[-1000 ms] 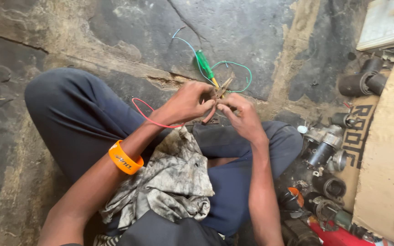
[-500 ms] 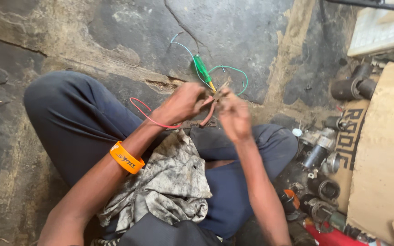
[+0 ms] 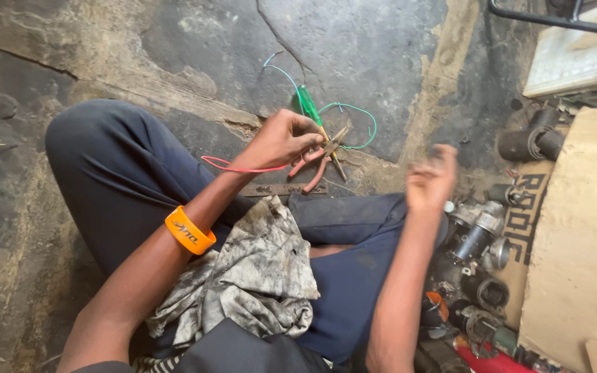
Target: The person sits on the floor and uses pliers to strip insulation from red and green wires. They repeatedly grip the wire ends, pull off the insulation, and place the stripped wires on the floor.
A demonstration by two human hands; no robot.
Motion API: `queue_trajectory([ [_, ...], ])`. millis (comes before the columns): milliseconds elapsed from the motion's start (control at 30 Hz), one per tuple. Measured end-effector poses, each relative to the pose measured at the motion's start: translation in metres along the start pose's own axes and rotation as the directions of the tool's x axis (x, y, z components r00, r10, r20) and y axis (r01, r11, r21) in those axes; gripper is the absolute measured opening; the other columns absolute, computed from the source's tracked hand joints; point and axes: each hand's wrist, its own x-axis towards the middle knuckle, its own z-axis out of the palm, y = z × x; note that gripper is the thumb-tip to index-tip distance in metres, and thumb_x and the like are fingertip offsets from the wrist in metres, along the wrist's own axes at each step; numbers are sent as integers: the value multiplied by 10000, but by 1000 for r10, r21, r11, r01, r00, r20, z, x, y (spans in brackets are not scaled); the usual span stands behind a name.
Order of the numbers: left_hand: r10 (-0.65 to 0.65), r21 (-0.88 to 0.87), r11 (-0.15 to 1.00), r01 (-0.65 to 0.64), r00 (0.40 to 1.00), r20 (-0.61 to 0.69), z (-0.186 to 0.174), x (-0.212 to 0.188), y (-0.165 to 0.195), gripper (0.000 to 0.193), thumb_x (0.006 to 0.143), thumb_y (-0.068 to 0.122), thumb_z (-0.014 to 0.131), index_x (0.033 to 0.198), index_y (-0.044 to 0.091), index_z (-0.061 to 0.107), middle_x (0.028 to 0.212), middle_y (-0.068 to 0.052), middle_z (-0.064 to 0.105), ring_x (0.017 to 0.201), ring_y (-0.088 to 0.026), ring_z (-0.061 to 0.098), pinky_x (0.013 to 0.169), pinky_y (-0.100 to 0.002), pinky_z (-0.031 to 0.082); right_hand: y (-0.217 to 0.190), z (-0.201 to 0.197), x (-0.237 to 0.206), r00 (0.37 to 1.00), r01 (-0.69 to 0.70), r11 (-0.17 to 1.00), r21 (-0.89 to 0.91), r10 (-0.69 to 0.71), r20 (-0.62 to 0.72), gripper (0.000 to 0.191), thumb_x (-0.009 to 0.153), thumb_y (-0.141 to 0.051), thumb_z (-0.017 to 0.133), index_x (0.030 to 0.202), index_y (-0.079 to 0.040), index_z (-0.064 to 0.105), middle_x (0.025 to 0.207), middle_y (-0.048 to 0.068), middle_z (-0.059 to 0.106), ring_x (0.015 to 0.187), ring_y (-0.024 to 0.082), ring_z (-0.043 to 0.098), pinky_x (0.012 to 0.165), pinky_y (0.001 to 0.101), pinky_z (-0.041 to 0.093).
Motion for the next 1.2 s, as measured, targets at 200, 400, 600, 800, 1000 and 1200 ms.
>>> queue_trajectory([
  [200, -19, -125, 992, 23, 999, 40, 1, -1, 3, 169, 951, 33, 643, 1083, -66, 682, 763, -99, 735, 565, -97, 661, 439, -243, 500, 63, 80, -50, 929, 30, 701, -713, 244, 279, 323, 942, -100, 614, 1264, -76, 610, 1020, 39, 723, 821, 128, 691, 685, 274, 591],
  [400, -28, -309, 949, 67, 991, 128, 0, -5, -2, 110, 971, 27, 640, 1029, -34, 569, 743, -130, 717, 548, -139, 680, 398, -270, 491, 98, 108, -67, 820, 127, 835, -536, 215, 530, 149, 1087, -91, 620, 1132, 42, 672, 939, 96, 707, 842, 144, 679, 755, 309, 593],
  [600, 21, -127, 992, -15, 999, 46, -7, -6, -2, 91, 881, -8, 584, 931, -63, 636, 711, -143, 724, 494, -183, 683, 387, -313, 533, 106, 68, -39, 953, 133, 802, -582, 57, 296, 196, 1043, -212, 622, 987, -24, 641, 814, 37, 644, 673, 108, 610, 597, 262, 514],
  [800, -22, 10, 1000, 19, 912, 410, 17, -27, 14, 212, 946, 175, 700, 915, -30, 745, 734, -111, 737, 569, -142, 677, 495, -293, 530, 112, 60, -34, 880, 368, 668, -647, -26, 474, 344, 1148, -277, 600, 907, -33, 585, 791, 2, 598, 699, 64, 549, 625, 243, 458],
  [1000, 543, 451, 738, -501, 838, 42, 14, -17, 14, 294, 940, 279, 724, 1009, -6, 721, 844, -97, 746, 744, -179, 717, 669, -336, 565, 127, 78, -51, 864, 261, 719, -644, 123, 488, 353, 1100, -314, 562, 911, -31, 658, 778, -35, 615, 686, 18, 538, 574, 212, 448],
  [1200, -57, 285, 958, 25, 993, 104, 13, -11, -7, 281, 894, 255, 739, 918, -25, 757, 763, -129, 753, 627, -196, 675, 582, -377, 537, 121, 87, -49, 926, 184, 676, -713, 123, 356, 339, 1050, -254, 581, 841, -11, 690, 671, -1, 616, 592, 57, 537, 521, 231, 423],
])
